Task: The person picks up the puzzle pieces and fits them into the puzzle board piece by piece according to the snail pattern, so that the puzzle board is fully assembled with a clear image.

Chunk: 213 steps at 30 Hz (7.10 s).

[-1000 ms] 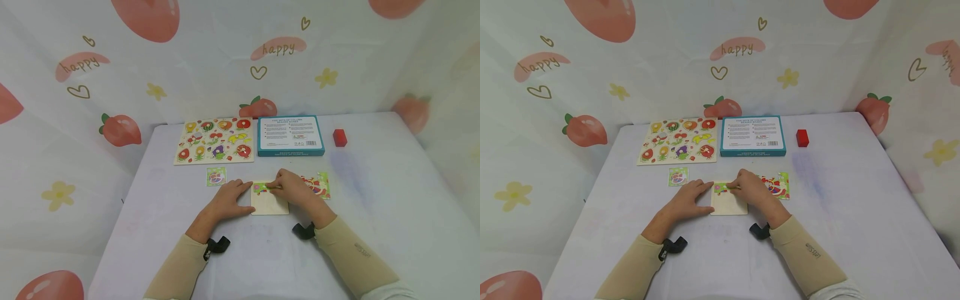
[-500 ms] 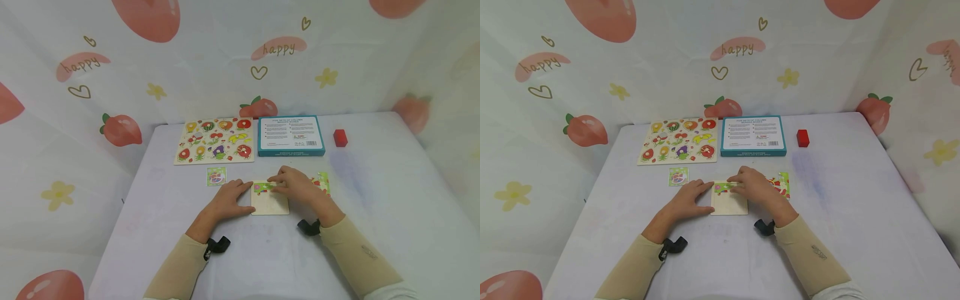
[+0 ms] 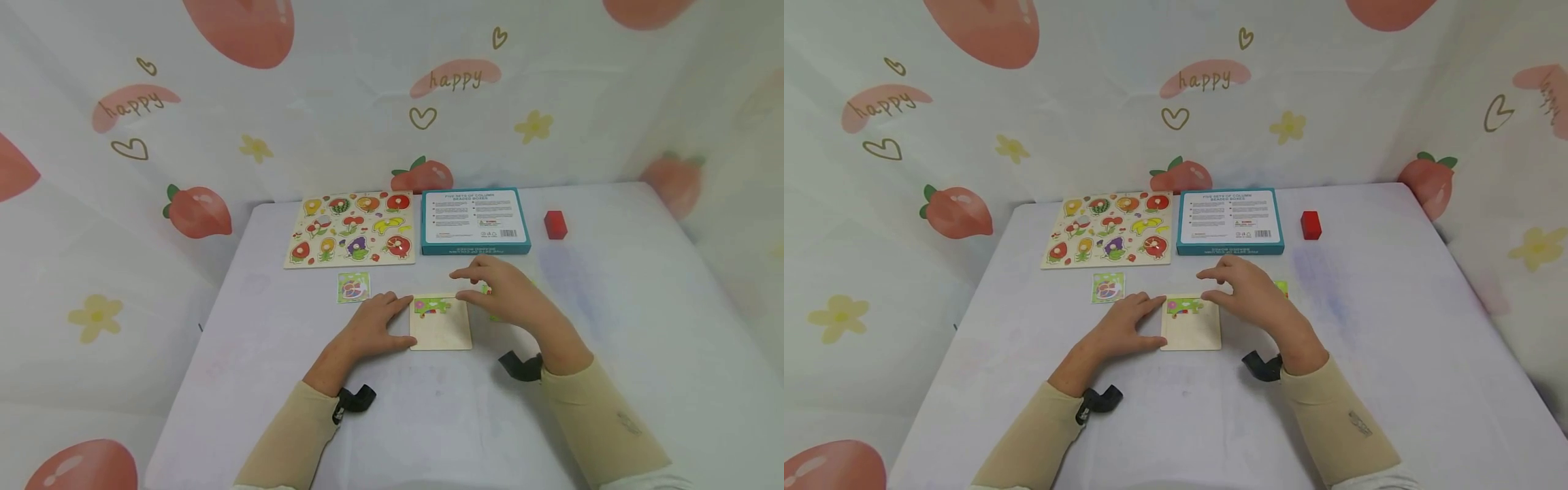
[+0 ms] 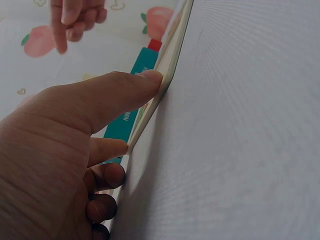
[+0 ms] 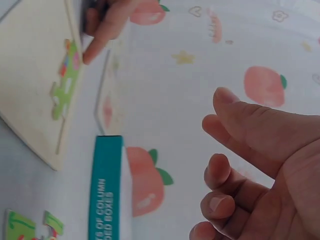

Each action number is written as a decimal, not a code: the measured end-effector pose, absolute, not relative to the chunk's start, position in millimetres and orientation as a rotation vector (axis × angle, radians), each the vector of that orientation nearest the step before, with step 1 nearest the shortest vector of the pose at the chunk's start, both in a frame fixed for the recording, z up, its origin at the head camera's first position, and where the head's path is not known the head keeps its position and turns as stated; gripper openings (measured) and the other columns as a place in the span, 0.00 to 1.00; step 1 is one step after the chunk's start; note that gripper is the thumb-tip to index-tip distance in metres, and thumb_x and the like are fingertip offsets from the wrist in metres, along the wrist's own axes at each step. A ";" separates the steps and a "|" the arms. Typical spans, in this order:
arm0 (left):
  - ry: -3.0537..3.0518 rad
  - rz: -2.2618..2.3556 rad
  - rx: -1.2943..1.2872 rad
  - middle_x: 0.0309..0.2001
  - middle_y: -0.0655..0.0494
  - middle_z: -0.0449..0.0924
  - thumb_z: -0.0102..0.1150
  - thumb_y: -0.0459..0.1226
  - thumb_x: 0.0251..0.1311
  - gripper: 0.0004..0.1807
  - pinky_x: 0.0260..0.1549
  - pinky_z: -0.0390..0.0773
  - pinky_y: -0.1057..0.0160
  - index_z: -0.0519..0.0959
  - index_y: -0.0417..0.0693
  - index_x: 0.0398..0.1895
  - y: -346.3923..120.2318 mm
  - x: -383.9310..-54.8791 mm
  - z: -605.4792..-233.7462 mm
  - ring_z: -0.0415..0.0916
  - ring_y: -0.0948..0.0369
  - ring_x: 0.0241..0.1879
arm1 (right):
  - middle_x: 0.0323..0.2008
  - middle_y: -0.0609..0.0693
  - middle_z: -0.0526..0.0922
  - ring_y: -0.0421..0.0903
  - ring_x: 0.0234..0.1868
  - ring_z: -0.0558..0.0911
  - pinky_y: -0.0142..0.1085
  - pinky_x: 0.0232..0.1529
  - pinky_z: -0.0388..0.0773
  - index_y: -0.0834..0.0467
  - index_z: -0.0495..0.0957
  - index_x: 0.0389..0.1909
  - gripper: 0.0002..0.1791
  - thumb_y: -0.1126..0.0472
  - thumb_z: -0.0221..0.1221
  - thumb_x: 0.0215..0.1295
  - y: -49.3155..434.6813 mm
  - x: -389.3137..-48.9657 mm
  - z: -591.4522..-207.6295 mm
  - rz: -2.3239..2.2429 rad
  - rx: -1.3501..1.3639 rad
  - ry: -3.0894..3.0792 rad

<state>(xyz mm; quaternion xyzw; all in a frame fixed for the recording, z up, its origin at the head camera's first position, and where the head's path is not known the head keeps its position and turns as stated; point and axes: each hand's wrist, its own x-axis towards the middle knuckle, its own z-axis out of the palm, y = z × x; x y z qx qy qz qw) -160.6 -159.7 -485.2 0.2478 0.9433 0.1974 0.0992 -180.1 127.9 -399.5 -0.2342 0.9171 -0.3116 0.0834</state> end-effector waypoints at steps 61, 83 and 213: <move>2.812 0.597 0.763 0.49 0.54 0.75 0.70 0.57 0.56 0.45 0.50 0.73 0.55 0.70 0.48 0.75 -160.3 -158.6 -487.3 0.69 0.58 0.46 | 0.58 0.62 0.74 0.60 0.52 0.73 0.43 0.42 0.77 0.59 0.70 0.71 0.34 0.49 0.65 0.70 250.2 -173.6 -359.6 -0.882 -0.291 2.781; 2.822 0.600 0.786 0.49 0.54 0.76 0.70 0.57 0.55 0.45 0.49 0.73 0.55 0.71 0.48 0.74 -161.2 -159.5 -489.5 0.70 0.58 0.45 | 0.55 0.62 0.75 0.62 0.55 0.73 0.54 0.51 0.79 0.62 0.73 0.65 0.28 0.55 0.66 0.67 259.9 -208.4 -415.5 -0.921 -0.180 2.511; 2.823 0.562 0.769 0.49 0.56 0.75 0.68 0.58 0.56 0.45 0.51 0.73 0.56 0.70 0.50 0.75 -160.1 -158.9 -487.3 0.69 0.59 0.47 | 0.41 0.53 0.79 0.50 0.42 0.74 0.37 0.39 0.74 0.57 0.83 0.52 0.19 0.57 0.73 0.62 140.4 -199.1 -423.5 -1.185 -0.560 2.481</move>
